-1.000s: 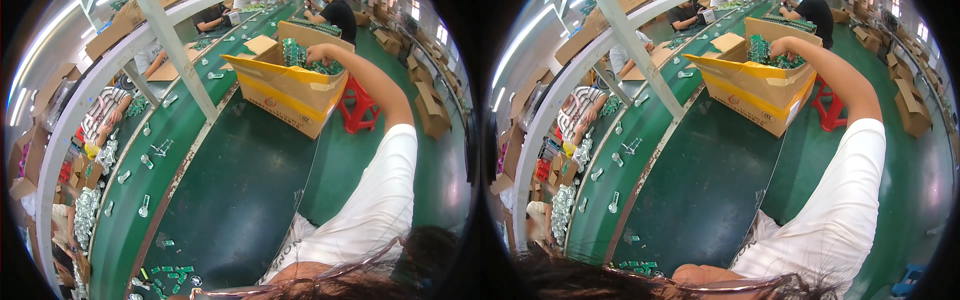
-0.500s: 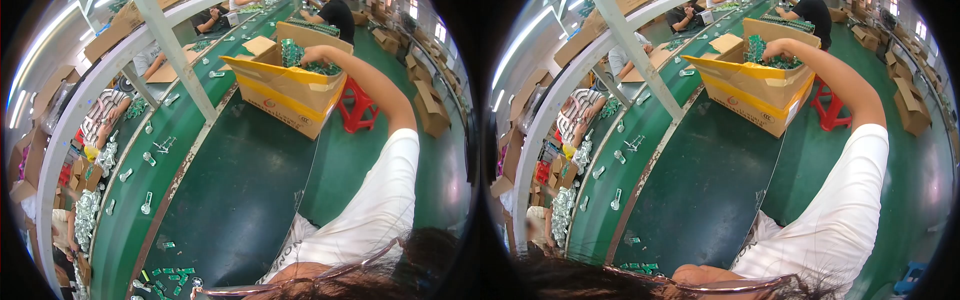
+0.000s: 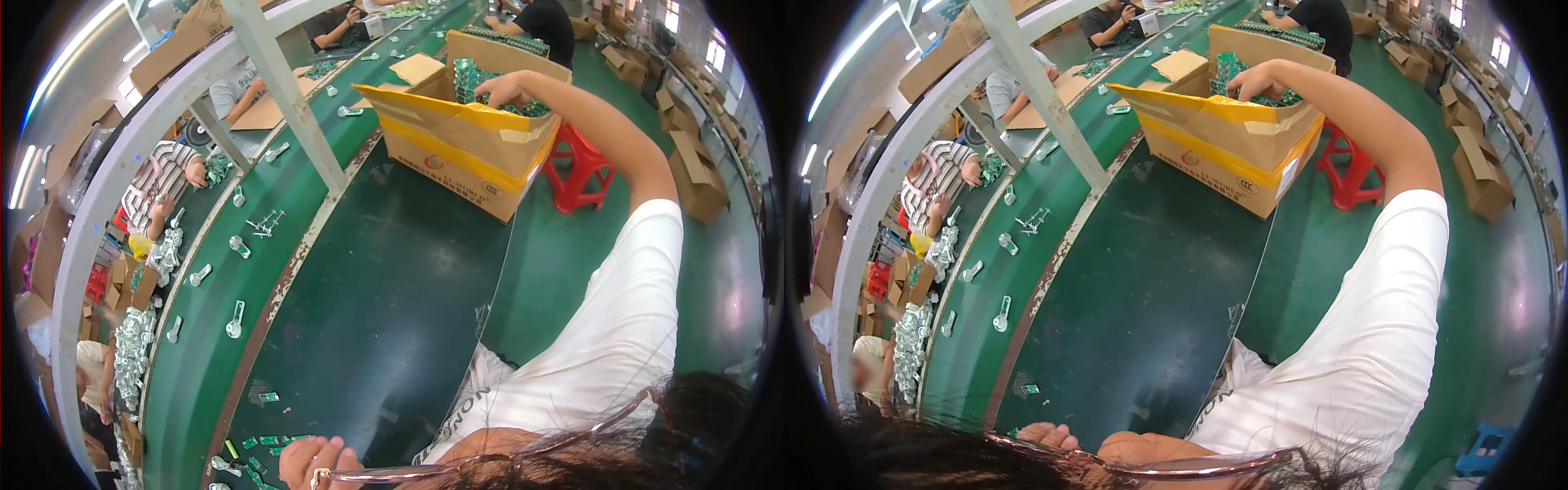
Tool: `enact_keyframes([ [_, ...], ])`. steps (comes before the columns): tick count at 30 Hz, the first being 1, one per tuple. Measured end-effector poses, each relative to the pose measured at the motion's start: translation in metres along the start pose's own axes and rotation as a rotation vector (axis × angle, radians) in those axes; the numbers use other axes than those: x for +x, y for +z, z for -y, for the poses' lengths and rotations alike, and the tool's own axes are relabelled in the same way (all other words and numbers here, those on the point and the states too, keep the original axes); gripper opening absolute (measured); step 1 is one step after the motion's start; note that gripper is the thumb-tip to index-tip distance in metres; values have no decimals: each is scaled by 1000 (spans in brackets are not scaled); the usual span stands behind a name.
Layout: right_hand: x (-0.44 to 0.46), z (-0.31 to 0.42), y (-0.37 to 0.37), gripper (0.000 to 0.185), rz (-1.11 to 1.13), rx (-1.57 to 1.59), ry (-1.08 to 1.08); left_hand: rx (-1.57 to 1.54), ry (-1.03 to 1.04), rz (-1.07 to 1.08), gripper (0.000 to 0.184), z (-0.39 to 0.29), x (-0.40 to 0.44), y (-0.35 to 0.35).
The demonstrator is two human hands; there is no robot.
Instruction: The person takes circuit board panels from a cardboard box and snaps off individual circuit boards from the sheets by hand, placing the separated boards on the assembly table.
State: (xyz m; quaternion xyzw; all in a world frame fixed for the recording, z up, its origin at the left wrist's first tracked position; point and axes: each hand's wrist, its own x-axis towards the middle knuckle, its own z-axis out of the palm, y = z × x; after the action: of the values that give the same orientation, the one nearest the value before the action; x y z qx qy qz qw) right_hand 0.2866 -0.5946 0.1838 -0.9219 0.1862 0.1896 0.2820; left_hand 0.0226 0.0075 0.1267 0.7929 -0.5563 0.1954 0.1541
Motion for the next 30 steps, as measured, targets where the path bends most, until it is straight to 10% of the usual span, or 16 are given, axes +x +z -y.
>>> enact_keyframes([
  [16,-19,35,-39,43,-90,-79,-158,-115,-354,-104,38,-6,24,38],
  [21,-46,29,-62,37,-432,-51,-348,-167,-406,-213,33,-5,21,53],
  [30,-140,51,-109,37,-409,440,-443,-404,-594,-112,20,-12,24,57],
])
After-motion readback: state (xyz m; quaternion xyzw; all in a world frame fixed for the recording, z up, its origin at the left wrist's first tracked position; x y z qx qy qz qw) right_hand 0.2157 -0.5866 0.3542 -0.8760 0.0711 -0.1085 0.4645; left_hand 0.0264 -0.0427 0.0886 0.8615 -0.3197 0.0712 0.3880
